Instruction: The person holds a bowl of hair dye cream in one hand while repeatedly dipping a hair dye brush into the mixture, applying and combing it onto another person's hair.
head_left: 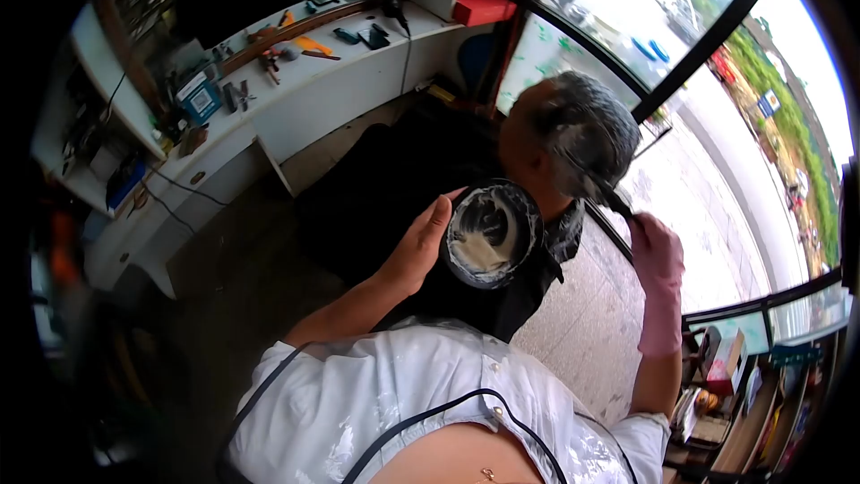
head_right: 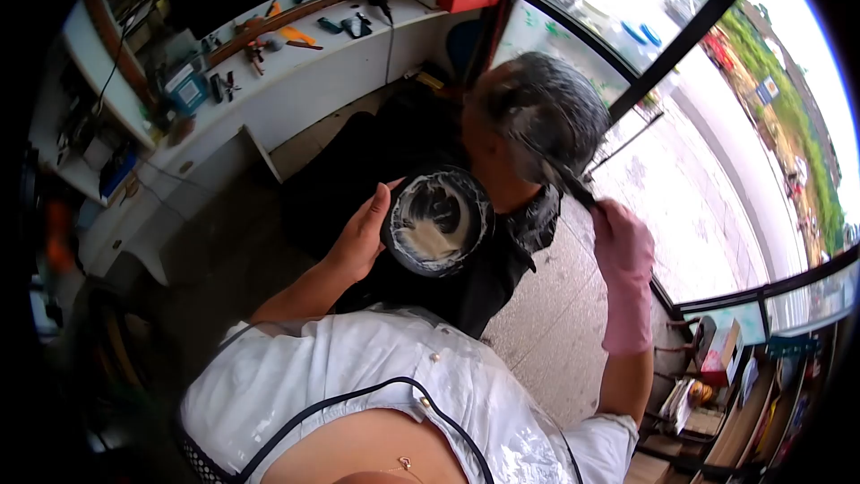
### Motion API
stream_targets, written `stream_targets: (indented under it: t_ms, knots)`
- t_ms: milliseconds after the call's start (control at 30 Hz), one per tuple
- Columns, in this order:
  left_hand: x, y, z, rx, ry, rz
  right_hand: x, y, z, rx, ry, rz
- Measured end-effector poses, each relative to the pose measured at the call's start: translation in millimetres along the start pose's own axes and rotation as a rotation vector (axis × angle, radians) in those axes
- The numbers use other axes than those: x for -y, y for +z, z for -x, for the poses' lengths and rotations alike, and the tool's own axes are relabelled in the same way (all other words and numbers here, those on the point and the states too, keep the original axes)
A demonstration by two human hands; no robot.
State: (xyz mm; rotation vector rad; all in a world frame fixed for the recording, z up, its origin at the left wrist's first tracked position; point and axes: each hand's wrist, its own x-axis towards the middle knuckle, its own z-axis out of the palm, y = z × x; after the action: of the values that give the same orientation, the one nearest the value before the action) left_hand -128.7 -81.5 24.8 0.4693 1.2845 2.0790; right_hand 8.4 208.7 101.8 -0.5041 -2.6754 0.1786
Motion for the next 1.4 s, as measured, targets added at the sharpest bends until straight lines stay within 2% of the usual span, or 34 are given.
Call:
stream_targets:
  t_ms: [33, 100, 133, 200, 367, 467, 567, 600, 800, 933, 1000, 1100, 1133, 1267, 1333, 1400]
  knots:
    - [-1.8, 1.8, 0.5, -0.022, 0.015, -0.002, -7.7, 0.0, 5.9, -0.026, -0.021, -0.025]
    - [-3.6, 5.8, 3.8, -0.076, -0.017, -0.063, -6.6, -4.6, 12.9, 0.067, 0.180, -0.337]
    - [-3.9, 5.5, 4.3, -0.085, -0.020, -0.090, -4.5, -1.5, 15.0, 0.073, 0.177, -0.341]
    - [-8.7, 8.0, 6.1, -0.078, -0.006, -0.083, -1.8, 6.2, 18.0, -0.005, 0.184, -0.593]
    - [-3.2, 5.3, 3.3, -0.037, 0.034, -0.052, -11.5, 14.9, 21.4, 0.059, 0.204, -0.702]
    - [-0.4, 5.4, 4.4, -0.075, 0.022, -0.031, 5.2, 1.9, 19.4, 0.099, 0.284, -0.717]
    - [-4.6, 8.6, 5.6, -0.075, -0.012, -0.002, 11.3, -1.6, 15.8, 0.105, 0.286, -0.688]
    - [-3.4, 8.4, 5.3, -0.092, -0.017, 0.003, 4.8, 5.6, 16.0, 0.068, 0.205, -0.723]
    - [-6.8, 9.4, 5.1, -0.144, -0.054, -0.023, 20.0, -1.4, 11.5, -0.026, 0.112, -0.640]
    - [-6.1, 4.7, 0.8, -0.113, -0.069, -0.023, 28.9, 16.4, 2.3, -0.050, 0.084, -0.476]
    - [-7.6, 3.8, -0.6, -0.104, -0.070, -0.027, 28.9, 21.6, -2.8, -0.101, 0.000, -0.374]
    - [-9.3, 3.9, 0.0, -0.098, -0.081, -0.023, 28.2, 27.6, -8.9, -0.134, -0.017, -0.357]
    - [-9.9, 3.6, -0.8, -0.103, -0.086, -0.016, 30.8, 28.3, -10.1, -0.196, -0.090, -0.286]
    - [-12.4, 0.8, -4.5, -0.085, -0.091, -0.011, 13.8, 26.7, -5.9, -0.181, -0.086, -0.167]
    - [-14.1, 0.4, -5.0, -0.111, -0.115, 0.029, 5.2, 16.4, 7.8, -0.053, 0.001, 0.000]
    - [-14.8, -2.3, -6.7, -0.086, -0.127, 0.023, 8.2, 12.6, 18.5, -0.064, 0.052, -0.078]
